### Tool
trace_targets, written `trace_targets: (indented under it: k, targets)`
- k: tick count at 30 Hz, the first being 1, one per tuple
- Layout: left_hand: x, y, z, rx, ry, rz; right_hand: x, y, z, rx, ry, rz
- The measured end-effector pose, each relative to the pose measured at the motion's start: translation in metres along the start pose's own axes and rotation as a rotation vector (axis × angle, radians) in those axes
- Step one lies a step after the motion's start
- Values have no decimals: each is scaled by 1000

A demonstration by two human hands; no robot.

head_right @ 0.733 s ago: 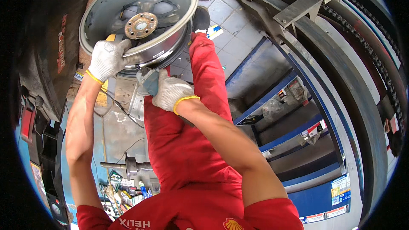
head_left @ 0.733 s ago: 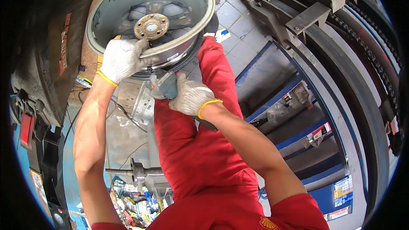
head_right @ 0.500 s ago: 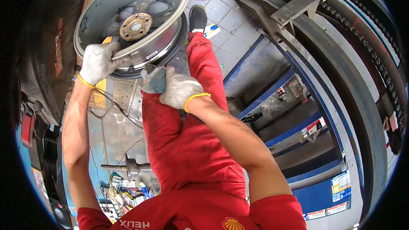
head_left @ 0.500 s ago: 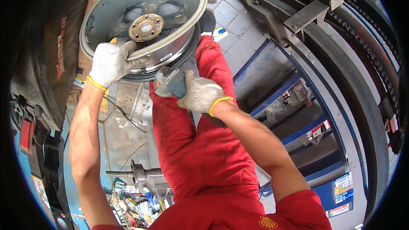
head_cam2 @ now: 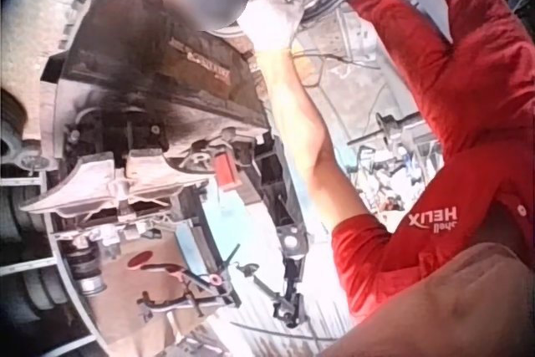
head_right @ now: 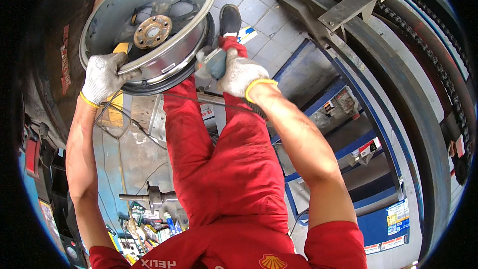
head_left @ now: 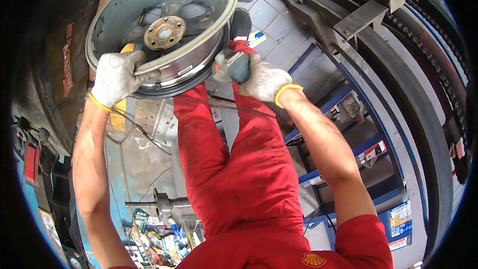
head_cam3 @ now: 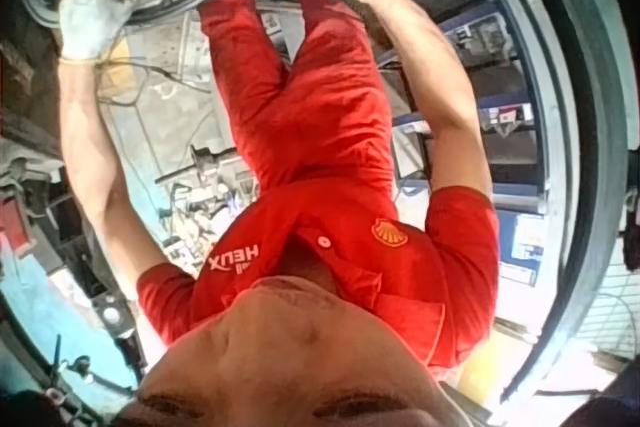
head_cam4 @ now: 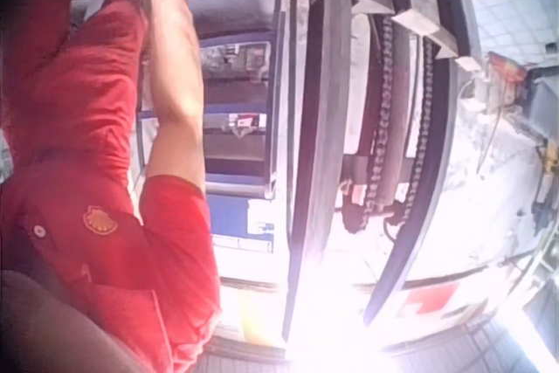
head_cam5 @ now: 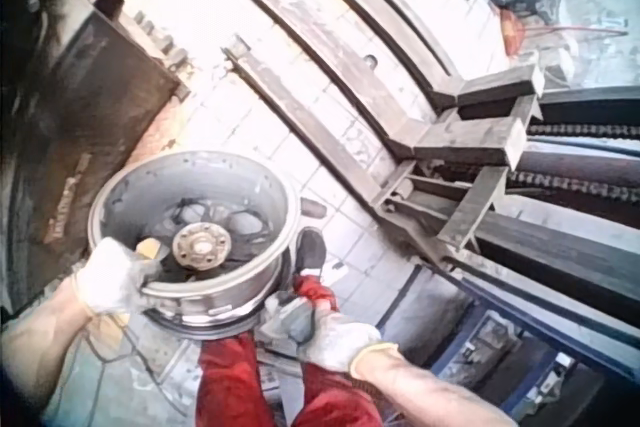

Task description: The person removes a tire from a wheel rim using a pry bar and tire machine. They then mount the rim onto a stand and use an angle grinder to grind the rim's surface and edges. The person flips the rim to grind the opposite side as well.

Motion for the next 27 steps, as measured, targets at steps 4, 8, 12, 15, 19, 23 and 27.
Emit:
trace_targets:
  k: [4,8,12,15,19,23,27]
  targets:
    - [-1,-2,-4,-9,7,-27,17,16,6,47,25,31]
    - [-1,0,-3,-23,-3,-19,16,7,6,24,49,-18]
    - [-1,5,0,-28,18,-20,-5,-7,-11,50,100,-93]
    - [-3,2,-1,-27,15,-32,-6,-7,-17,48,127,-118]
    - [-7,-5,-4,-46,12,-44,17,5,-7,17,94,-66]
    - [-8,-5,-3,-21,12,-75,36,11,2,-7,41,-34]
    - [-9,-8,-8,-23,-1,-57,7,4,-17,2,39,-77]
Point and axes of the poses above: each hand's wrist, its own x-axis towards the middle knuckle, its own y-axis out of the back of the hand, z = x × y, the point moved 4 cm from there along x, towards the middle knuckle, and after that the axes turned 4 degrees about x, right-handed, at the moved point
